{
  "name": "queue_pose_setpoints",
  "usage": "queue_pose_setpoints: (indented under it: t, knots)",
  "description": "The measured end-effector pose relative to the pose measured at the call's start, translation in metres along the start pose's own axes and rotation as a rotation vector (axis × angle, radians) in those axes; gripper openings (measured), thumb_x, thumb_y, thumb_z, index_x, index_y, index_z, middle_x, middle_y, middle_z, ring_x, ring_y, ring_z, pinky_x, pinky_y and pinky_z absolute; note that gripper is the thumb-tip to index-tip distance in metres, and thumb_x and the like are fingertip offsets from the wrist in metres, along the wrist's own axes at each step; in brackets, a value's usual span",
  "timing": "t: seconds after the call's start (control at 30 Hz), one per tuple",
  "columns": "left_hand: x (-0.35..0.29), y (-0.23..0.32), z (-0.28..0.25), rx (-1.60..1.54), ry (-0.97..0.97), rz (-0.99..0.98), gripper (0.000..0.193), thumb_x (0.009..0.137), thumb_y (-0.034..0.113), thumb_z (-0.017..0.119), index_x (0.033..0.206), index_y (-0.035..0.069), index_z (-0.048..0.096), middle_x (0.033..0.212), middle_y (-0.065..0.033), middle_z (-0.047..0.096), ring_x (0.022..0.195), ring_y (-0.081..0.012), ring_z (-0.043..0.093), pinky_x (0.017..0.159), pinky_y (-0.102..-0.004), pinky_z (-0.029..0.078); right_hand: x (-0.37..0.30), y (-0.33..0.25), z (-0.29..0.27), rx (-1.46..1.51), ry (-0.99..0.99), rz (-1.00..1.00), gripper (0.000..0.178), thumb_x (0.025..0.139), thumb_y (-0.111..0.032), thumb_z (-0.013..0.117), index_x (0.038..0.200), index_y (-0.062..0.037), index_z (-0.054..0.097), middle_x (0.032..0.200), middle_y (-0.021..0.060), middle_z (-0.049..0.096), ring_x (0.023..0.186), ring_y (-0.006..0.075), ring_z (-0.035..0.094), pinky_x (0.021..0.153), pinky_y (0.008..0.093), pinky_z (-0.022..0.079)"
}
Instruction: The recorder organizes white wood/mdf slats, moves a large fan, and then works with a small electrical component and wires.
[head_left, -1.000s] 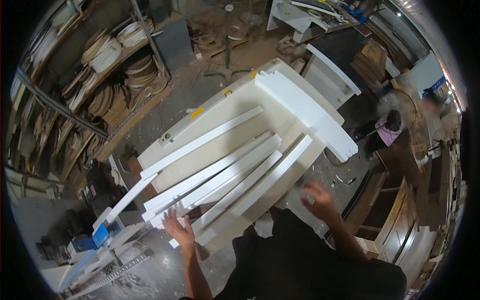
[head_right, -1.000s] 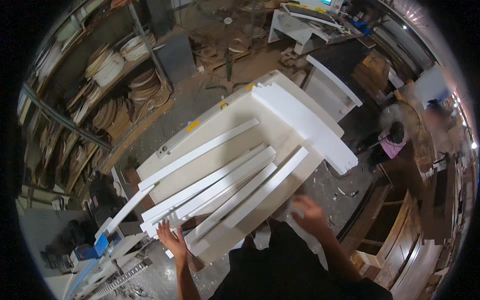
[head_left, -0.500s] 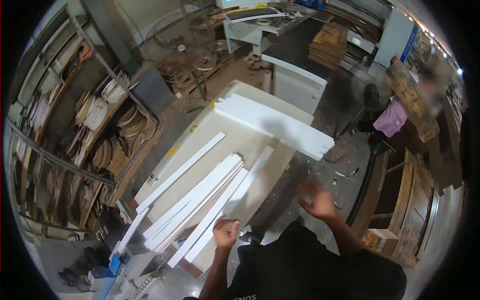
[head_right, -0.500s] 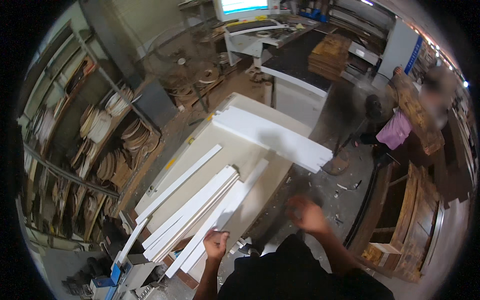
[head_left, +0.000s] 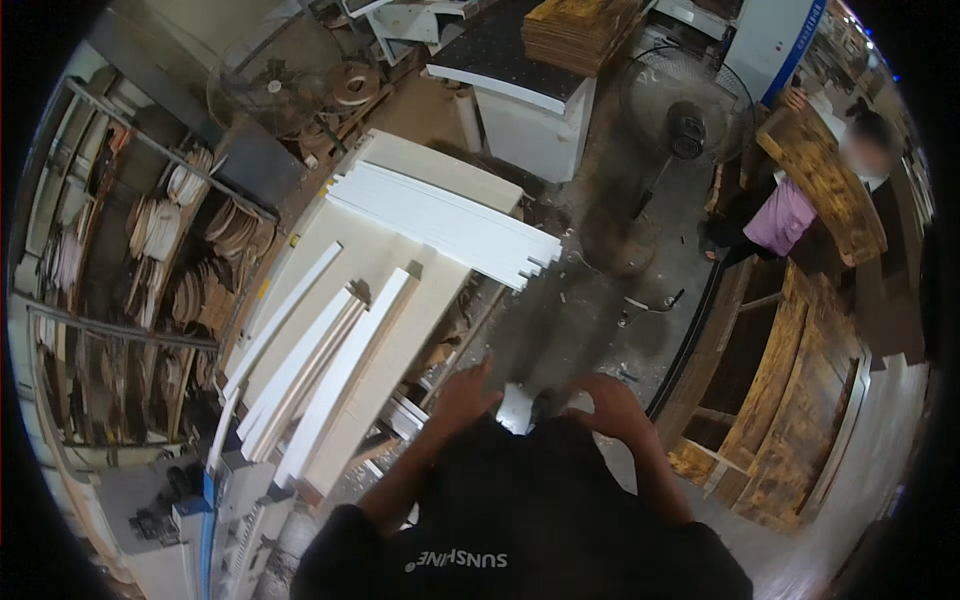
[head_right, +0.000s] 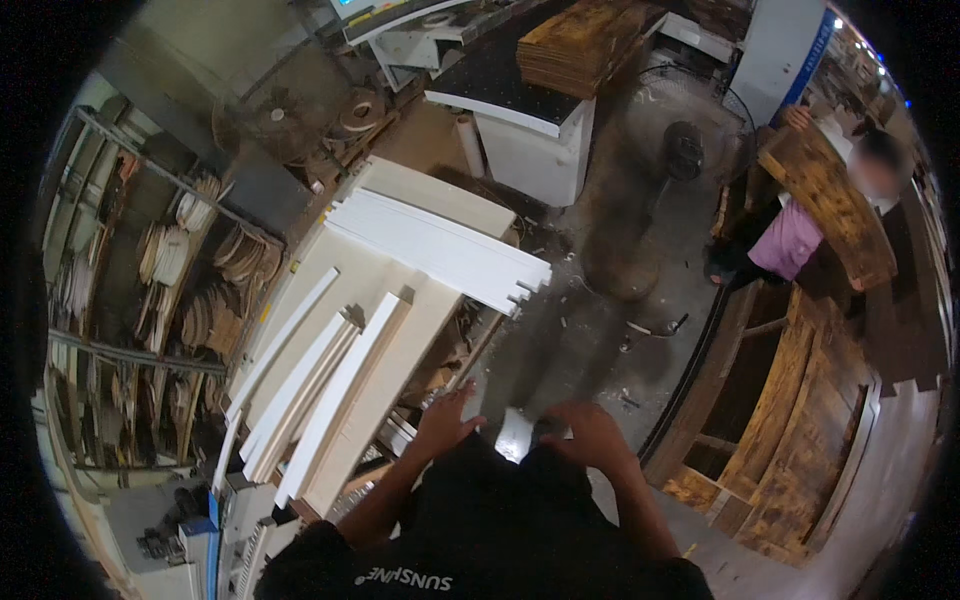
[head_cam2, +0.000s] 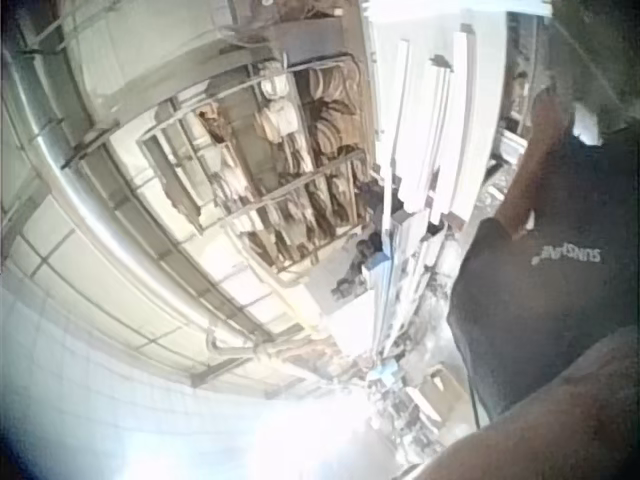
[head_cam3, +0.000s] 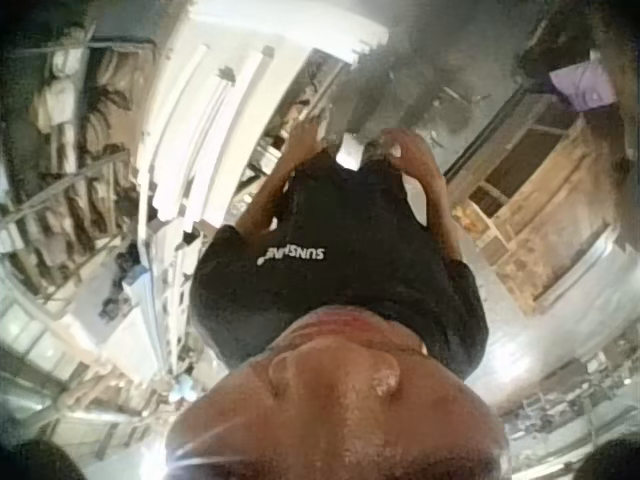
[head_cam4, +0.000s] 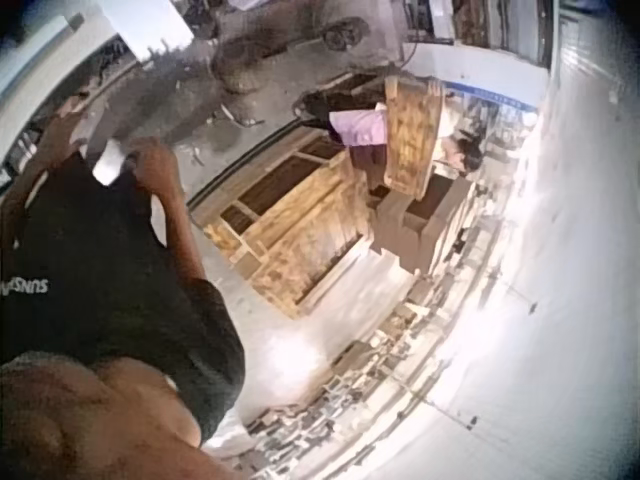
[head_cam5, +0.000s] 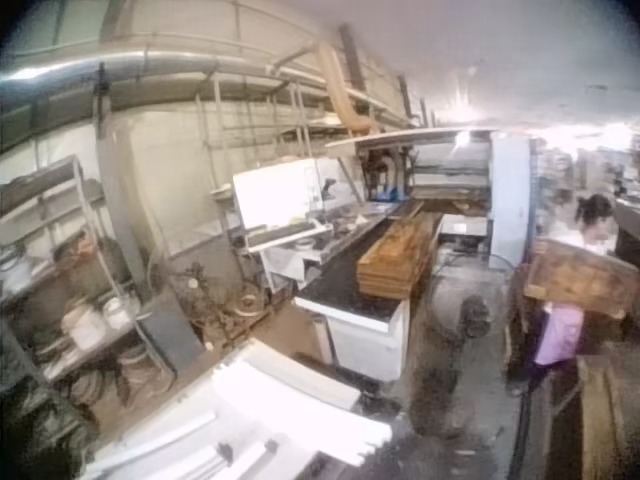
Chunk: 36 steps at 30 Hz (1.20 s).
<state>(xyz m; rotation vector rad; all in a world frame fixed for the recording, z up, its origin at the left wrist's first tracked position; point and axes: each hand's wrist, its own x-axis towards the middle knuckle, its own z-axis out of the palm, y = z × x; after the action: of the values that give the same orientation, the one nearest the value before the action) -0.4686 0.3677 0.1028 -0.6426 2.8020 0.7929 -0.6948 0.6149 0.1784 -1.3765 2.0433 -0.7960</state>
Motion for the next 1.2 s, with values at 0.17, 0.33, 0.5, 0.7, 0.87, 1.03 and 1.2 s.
queue_pose_setpoints:
  t: [0.17,0.33,0.5,0.7,0.87,1.03,1.2]
  knots:
    - [0.044,0.003,0.024,-0.201,0.087,-0.108,0.087,0.095,0.048,0.071,0.159,0.003,0.034,0.135,-0.0178,0.066,0.121,-0.0395,0.063,0.105,-0.0502,0.049,0.009,0.071,-0.029,0.032,0.026,0.097,0.049,0.087,-0.04,0.08,0.123,-0.0084,0.071,0.125,0.0158,0.071,0.12,0.0369,0.064,0.103,0.0471,0.05]
    - [0.08,-0.009,0.053,-0.237,0.068,-0.251,0.086,0.094,0.052,0.07,0.158,0.004,0.038,0.131,-0.0158,0.068,0.123,-0.0385,0.062,0.105,-0.0492,0.049,0.052,0.12,-0.055,0.035,0.04,0.157,0.049,0.089,-0.038,0.08,0.124,-0.0065,0.07,0.129,0.0161,0.069,0.121,0.0366,0.064,0.104,0.046,0.049]
    - [0.137,-0.018,0.08,-0.404,0.152,-0.402,0.08,0.096,0.056,0.066,0.153,0.003,0.046,0.129,-0.0171,0.069,0.123,-0.0383,0.063,0.104,-0.0476,0.05,0.128,0.15,-0.083,0.024,-0.144,0.124,0.048,0.089,-0.037,0.08,0.123,-0.0041,0.068,0.129,0.0162,0.068,0.12,0.0361,0.064,0.103,0.0451,0.05]
    - [0.192,-0.03,0.077,-0.635,0.233,-0.7,0.08,0.097,0.065,0.058,0.141,-0.002,0.053,0.129,-0.027,0.067,0.121,-0.0457,0.063,0.101,-0.0533,0.051,0.248,0.176,-0.119,-0.006,-0.37,0.023,0.045,0.091,-0.029,0.079,0.125,-0.0009,0.066,0.124,0.0182,0.07,0.115,0.0363,0.066,0.1,0.0436,0.05]
    - [0.22,-0.025,0.087,-0.681,0.226,-0.841,0.081,0.097,0.069,0.054,0.137,-0.001,0.057,0.13,-0.0308,0.066,0.119,-0.0486,0.064,0.102,-0.0558,0.051,0.35,0.218,-0.115,0.337,-0.452,-0.007,0.048,0.099,-0.023,0.072,0.137,0.002,0.058,0.123,0.0179,0.069,0.115,0.027,0.066,0.1,0.0396,0.051]
    - [0.211,0.015,0.084,-0.718,0.453,-0.982,0.079,0.098,0.069,0.054,0.146,0.006,0.054,0.131,-0.0223,0.068,0.12,-0.0416,0.065,0.103,-0.0507,0.051,0.454,0.266,-0.079,0.316,-0.613,-0.053,0.05,0.1,-0.021,0.073,0.14,0.0019,0.056,0.132,0.0183,0.063,0.118,0.027,0.062,0.106,0.0381,0.047]
    - [0.18,0.07,0.106,-0.746,0.636,-1.332,0.073,0.1,0.062,0.056,0.142,0.003,0.057,0.125,-0.0235,0.07,0.119,-0.0409,0.065,0.102,-0.0502,0.052,0.545,0.222,-0.039,0.247,-0.752,-0.101,0.059,0.1,-0.026,0.073,0.147,0.0003,0.048,0.138,0.0178,0.06,0.123,0.0255,0.059,0.105,0.0392,0.047]
